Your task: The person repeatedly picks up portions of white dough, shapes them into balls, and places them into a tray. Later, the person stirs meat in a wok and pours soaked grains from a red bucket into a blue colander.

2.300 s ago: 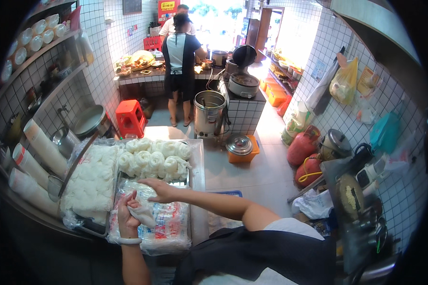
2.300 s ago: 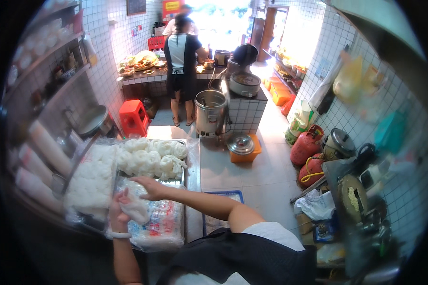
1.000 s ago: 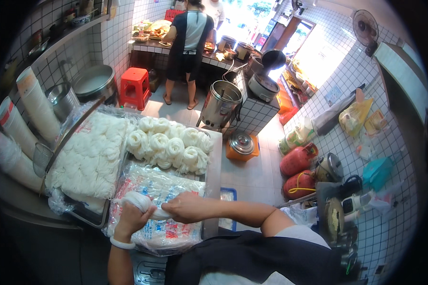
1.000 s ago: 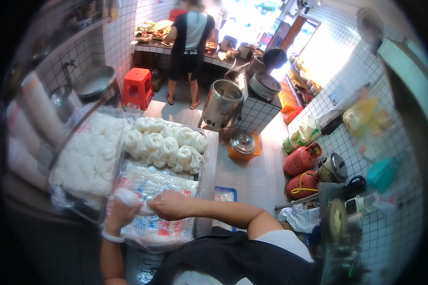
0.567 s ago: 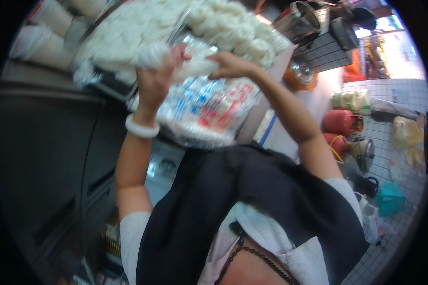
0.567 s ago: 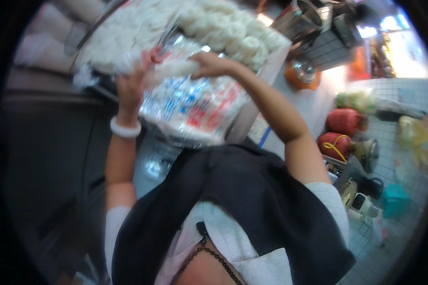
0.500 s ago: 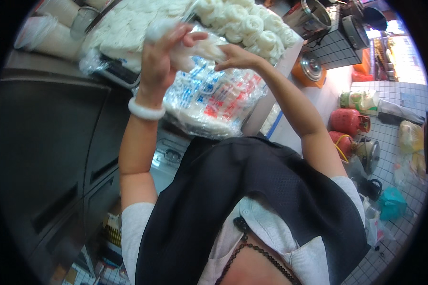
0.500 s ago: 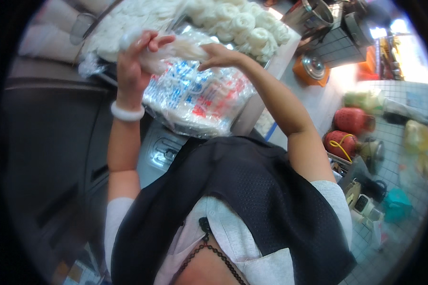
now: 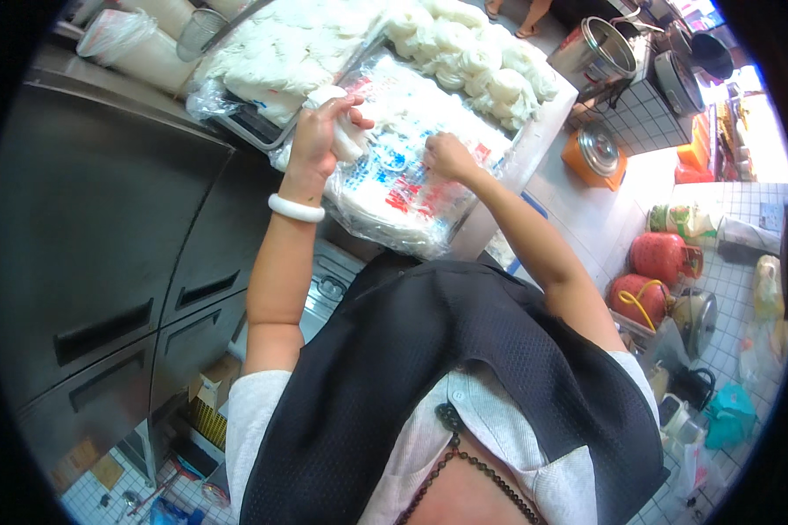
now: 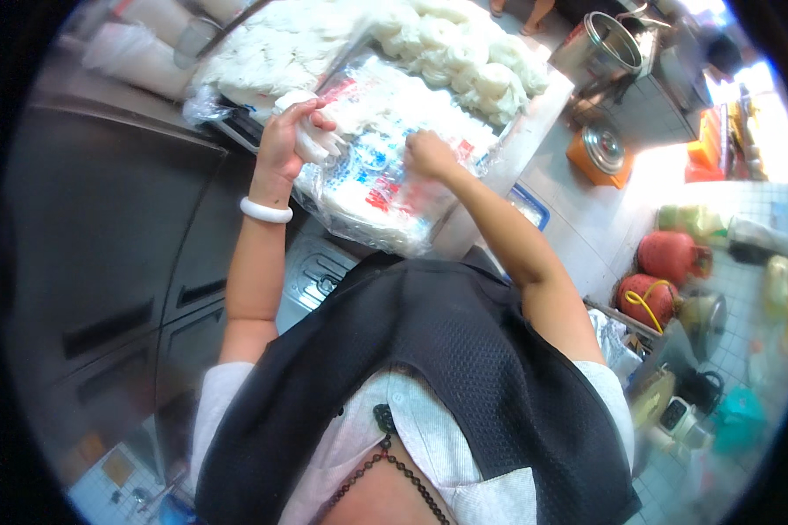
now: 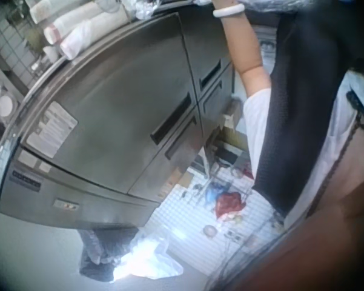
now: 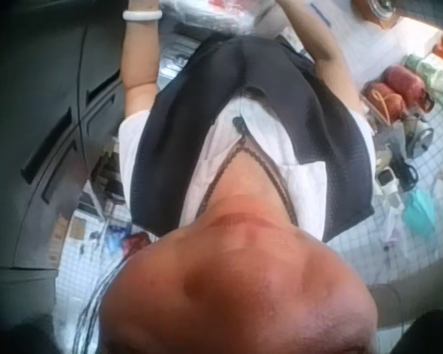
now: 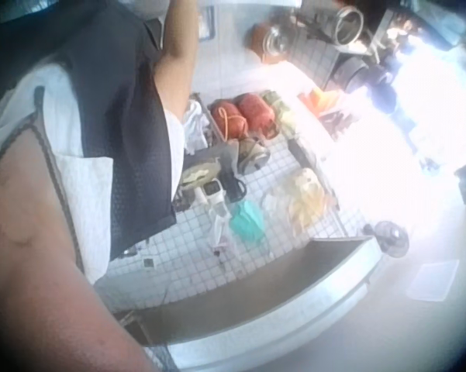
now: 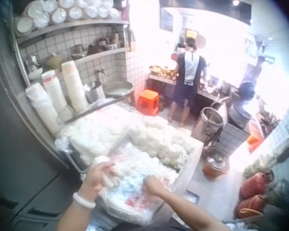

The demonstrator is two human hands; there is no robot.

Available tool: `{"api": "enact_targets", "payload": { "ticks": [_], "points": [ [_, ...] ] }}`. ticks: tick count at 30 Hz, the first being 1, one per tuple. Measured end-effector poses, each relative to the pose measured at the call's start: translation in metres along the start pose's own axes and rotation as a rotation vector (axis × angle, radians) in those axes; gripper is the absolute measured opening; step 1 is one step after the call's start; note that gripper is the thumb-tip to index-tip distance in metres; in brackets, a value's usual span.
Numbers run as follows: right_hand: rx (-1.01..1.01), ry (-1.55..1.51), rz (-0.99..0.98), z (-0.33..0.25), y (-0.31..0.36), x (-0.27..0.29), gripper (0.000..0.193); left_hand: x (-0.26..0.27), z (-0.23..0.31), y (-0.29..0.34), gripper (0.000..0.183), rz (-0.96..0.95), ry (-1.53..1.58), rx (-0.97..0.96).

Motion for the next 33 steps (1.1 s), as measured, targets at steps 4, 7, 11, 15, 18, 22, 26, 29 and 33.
{"api": "enact_targets", "payload": {
  "ticks": [4,7,11,15,18,22,26,29,33],
  "points": [
    [-0.324,-0.874,-0.308,-0.031,-0.027,0.053,0.011,0.003,0.005,0.014,0.014,-0.076,0.057,-0.02],
    [-0.087,-0.657,-0.535,-0.081,-0.038,0.108,0.014,0.004,-0.004,0.01,0.013,-0.133,0.074,0.016],
    [0.381,-0.246,-0.508,-0.154,-0.04,0.17,0.017,0.009,-0.019,-0.006,0.014,-0.147,0.024,-0.011],
    [0.574,-0.247,-0.484,-0.196,-0.041,0.207,0.018,0.011,-0.034,-0.009,0.04,-0.317,0.061,0.02],
    [0.569,-0.294,-0.439,-0.195,-0.052,0.21,0.018,0.006,-0.05,0.005,0.081,-0.504,0.012,0.093],
    [0.274,-0.35,-0.432,-0.143,-0.08,0.187,0.016,-0.004,-0.073,0.041,0.083,-0.668,0.182,0.312],
    [-0.139,-0.354,-0.292,-0.072,-0.096,0.138,0.02,-0.014,-0.071,0.065,0.036,-0.791,0.117,0.344],
    [0.054,0.071,-0.54,-0.05,-0.071,0.105,0.041,-0.027,-0.056,0.06,0.018,-0.509,0.287,0.564],
    [0.36,-0.425,-0.513,-0.073,-0.029,0.096,0.068,-0.059,-0.022,0.055,0.013,-0.286,0.394,0.62]
  ]
}}
Point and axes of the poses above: each hand's wrist, its own y-axis away from the middle knuckle, its own x-axis out of the back of the hand, z = x × y, the point moved 2 cm from there along -y, towards the middle knuckle, and after that the axes turned 2 degrees about -y, right-handed, at the moved point
